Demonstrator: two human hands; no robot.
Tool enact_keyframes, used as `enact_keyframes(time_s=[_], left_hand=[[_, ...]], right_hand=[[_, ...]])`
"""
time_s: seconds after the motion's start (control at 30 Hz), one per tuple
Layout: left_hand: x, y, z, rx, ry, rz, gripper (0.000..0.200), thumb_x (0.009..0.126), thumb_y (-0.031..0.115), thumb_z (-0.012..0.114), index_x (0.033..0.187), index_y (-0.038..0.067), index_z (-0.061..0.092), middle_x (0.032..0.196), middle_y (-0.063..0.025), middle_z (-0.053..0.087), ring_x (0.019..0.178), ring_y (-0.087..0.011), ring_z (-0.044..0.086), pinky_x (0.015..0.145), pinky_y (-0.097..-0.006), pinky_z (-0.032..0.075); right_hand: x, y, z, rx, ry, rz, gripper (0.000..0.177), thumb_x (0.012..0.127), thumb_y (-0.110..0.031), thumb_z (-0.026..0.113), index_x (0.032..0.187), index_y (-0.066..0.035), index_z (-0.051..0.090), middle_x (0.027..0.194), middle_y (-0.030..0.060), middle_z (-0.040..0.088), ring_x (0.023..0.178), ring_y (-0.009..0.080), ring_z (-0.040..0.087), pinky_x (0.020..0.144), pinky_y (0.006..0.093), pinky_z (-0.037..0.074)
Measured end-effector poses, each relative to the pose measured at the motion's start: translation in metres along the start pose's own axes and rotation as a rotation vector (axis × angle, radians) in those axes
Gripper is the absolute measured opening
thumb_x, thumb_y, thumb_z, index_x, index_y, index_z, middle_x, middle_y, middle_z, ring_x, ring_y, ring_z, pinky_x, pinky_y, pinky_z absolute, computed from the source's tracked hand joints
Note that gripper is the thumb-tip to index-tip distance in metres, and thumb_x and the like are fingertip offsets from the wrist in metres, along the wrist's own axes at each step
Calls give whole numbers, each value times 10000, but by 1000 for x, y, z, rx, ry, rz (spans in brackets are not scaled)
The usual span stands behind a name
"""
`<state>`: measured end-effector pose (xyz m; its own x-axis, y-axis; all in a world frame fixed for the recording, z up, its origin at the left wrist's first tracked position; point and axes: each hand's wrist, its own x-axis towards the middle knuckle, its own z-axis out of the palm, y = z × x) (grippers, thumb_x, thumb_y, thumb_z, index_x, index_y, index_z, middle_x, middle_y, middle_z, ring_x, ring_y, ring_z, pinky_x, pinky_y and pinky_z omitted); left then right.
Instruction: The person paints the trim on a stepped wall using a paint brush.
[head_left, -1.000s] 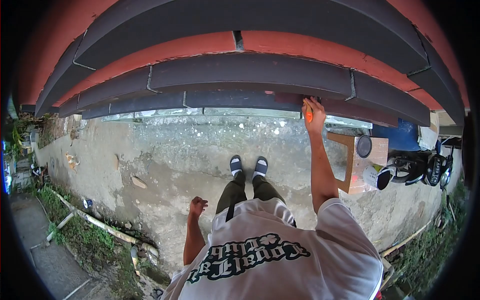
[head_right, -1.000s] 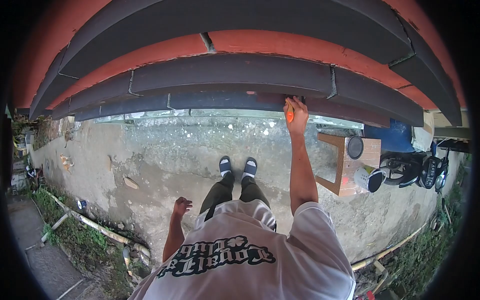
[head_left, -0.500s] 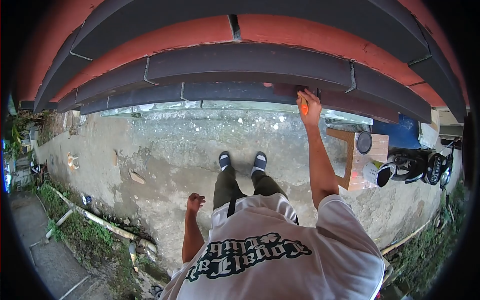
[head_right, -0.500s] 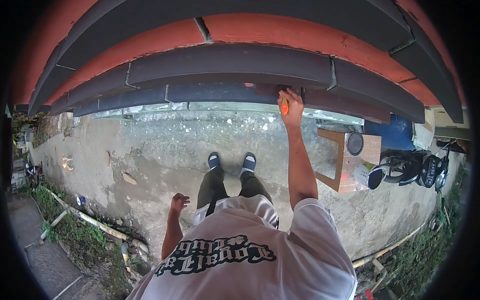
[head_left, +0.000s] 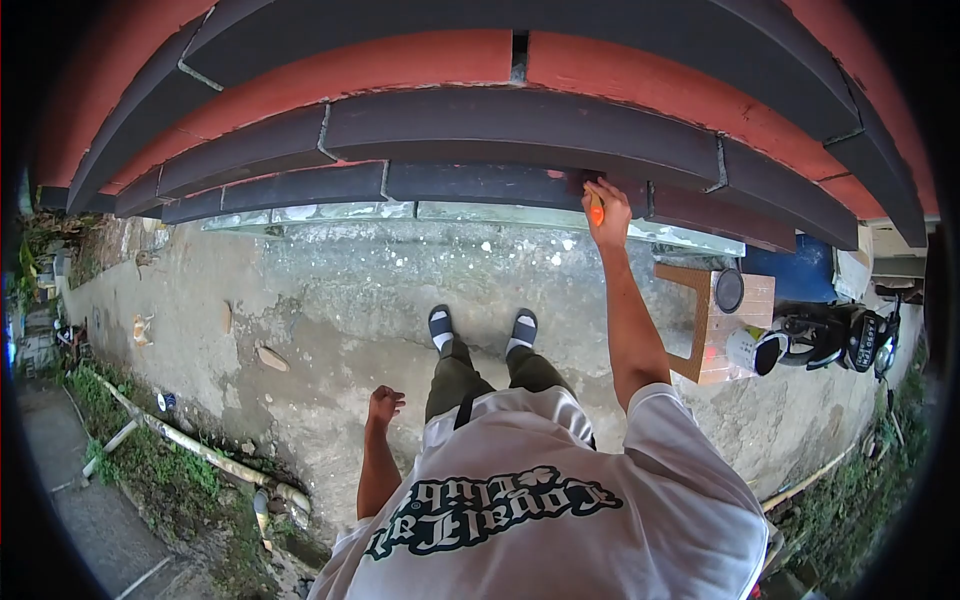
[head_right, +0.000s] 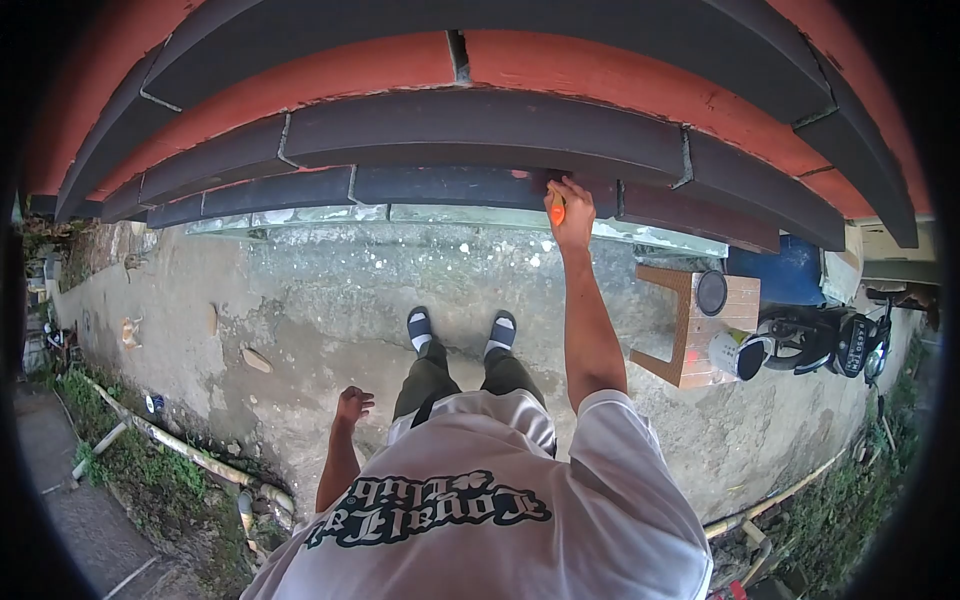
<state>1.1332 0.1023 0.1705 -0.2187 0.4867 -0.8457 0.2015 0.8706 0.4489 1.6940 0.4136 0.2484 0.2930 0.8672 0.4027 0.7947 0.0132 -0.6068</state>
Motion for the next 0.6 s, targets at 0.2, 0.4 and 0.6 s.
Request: enact_keyframes(time_s=[0.2, 0.4, 0.6], left_hand=[[2, 3, -29, 10, 10, 22, 130, 968, 216, 490, 947, 98, 542, 1027, -115, 730, 854, -198, 699, 673, -337, 514], [3, -5, -50, 1, 16, 14, 148, 973, 239, 495, 956, 101, 547, 1017, -112, 733, 852, -200, 705, 682, -348, 520], [4, -9, -56, -37, 13, -12, 99, 917, 199, 575, 924, 104, 547, 970, -90, 727, 831, -195, 702, 664, -337, 506]], right_hand=[[-1, -21, 21, -15, 0, -17, 269, 835, -182, 706, 1083, -95, 765, 1187, 177, 695, 1060, 362, 655, 964, 424, 517], [-1, -41, 35, -25, -6, -19, 280, 840, -204, 702, 1087, -87, 762, 1182, 185, 695, 1066, 369, 656, 974, 427, 507], [1, -54, 46, -41, 0, -56, 252, 821, -177, 701, 1046, -90, 772, 1160, 185, 702, 1016, 363, 665, 936, 428, 524]])
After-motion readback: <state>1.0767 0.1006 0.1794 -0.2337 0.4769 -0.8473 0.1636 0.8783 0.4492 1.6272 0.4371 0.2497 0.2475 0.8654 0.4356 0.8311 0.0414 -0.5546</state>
